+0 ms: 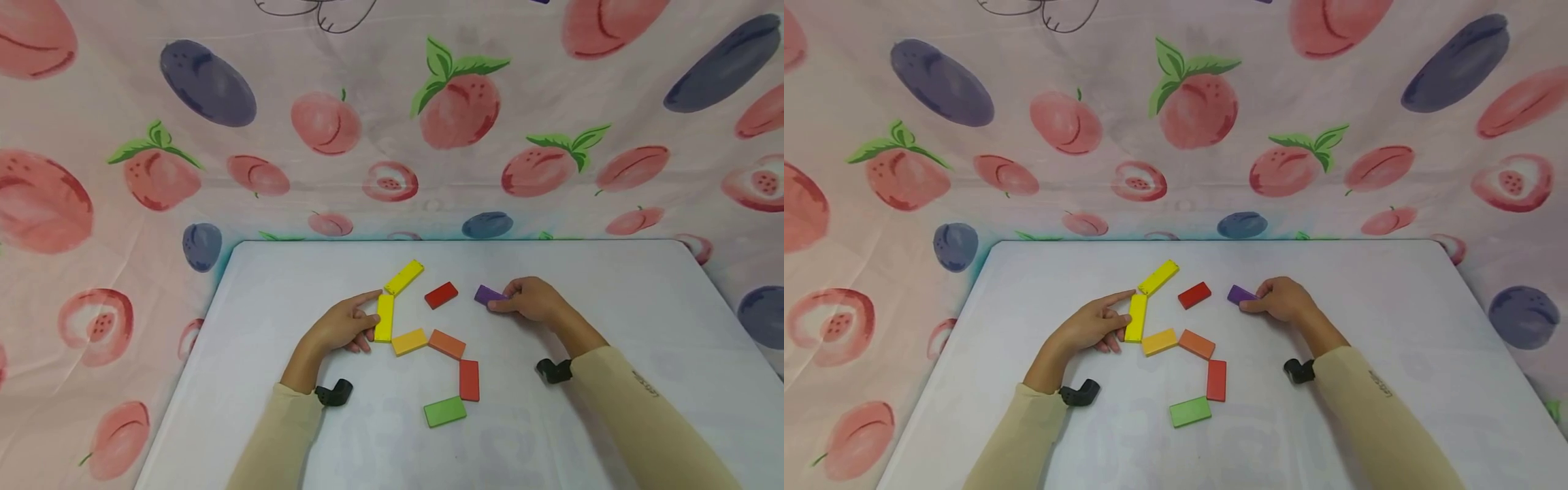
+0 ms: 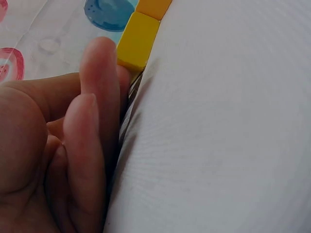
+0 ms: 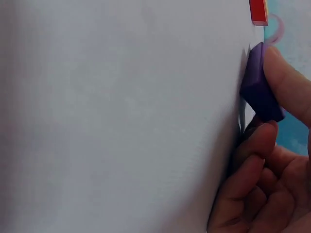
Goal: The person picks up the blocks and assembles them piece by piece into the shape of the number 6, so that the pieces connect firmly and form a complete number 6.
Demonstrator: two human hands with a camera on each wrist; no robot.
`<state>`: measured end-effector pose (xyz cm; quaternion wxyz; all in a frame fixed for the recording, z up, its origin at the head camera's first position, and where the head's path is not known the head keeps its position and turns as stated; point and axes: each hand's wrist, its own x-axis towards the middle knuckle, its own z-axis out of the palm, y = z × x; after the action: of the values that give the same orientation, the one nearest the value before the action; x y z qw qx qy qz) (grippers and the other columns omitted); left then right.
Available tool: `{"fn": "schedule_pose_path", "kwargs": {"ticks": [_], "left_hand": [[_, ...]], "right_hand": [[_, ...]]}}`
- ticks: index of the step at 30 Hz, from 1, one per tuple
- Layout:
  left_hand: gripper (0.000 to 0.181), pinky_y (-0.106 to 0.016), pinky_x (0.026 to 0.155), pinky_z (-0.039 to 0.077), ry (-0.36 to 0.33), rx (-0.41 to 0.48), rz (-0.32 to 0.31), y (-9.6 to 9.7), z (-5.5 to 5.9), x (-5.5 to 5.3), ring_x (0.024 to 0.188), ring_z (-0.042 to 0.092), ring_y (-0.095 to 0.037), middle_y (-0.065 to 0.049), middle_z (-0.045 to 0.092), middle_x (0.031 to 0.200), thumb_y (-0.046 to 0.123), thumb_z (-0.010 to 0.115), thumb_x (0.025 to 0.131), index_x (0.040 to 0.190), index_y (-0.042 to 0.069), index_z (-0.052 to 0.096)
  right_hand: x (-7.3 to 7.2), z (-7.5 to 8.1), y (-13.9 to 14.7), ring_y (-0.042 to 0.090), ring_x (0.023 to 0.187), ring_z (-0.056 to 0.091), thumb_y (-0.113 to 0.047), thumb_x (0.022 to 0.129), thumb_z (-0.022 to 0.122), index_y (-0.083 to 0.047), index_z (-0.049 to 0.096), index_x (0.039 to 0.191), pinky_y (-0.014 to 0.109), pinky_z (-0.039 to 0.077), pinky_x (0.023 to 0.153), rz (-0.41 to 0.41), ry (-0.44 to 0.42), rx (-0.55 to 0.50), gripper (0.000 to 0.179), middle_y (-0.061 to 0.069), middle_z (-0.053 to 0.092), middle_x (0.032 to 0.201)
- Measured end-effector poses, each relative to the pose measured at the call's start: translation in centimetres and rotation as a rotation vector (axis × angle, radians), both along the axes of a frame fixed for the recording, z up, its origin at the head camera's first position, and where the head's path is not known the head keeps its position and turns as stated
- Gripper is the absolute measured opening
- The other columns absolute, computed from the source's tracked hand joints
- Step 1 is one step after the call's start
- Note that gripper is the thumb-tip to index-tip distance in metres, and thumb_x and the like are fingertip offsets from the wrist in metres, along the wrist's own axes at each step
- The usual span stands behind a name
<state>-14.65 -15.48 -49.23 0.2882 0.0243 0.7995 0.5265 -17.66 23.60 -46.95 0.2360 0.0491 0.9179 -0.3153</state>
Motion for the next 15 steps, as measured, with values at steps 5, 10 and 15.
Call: {"fn": "schedule_pose_path", "kwargs": {"ticks": [5,10,15], "left_hand": [[0.059,-0.026,0.051,0.055,0.0,0.002,-0.001,0.0,0.0,0.0,0.058,0.071,-0.023,-0.01,0.066,0.076,0.027,0.066,0.101,0.154,0.037,0.042],[0.058,-0.027,0.051,0.055,0.004,0.002,-0.001,0.0,0.0,0.0,0.058,0.07,-0.023,-0.01,0.066,0.076,0.027,0.065,0.101,0.154,0.037,0.043],[0.058,-0.026,0.051,0.055,0.007,-0.009,-0.003,0.1,0.0,0.0,0.058,0.07,-0.023,-0.01,0.067,0.076,0.028,0.065,0.101,0.154,0.037,0.043]], "right_hand": [[0.6,0.1,0.4,0.024,0.095,0.051,-0.049,0.089,0.076,-0.009,0.067,0.101,0.032,0.041,0.07,0.043,0.018,-0.044,0.042,0.006,0.056,0.091],[1.9,0.5,1.2,0.023,0.091,0.053,-0.048,0.094,0.071,-0.008,0.067,0.109,0.032,0.043,0.073,0.022,-0.019,-0.207,0.042,0.006,0.057,0.092],[3.5,0.9,1.0,0.021,0.095,0.059,-0.037,0.097,0.071,-0.002,0.064,0.118,0.025,0.056,0.083,-0.023,-0.119,-0.46,0.041,0.01,0.056,0.106]]}}
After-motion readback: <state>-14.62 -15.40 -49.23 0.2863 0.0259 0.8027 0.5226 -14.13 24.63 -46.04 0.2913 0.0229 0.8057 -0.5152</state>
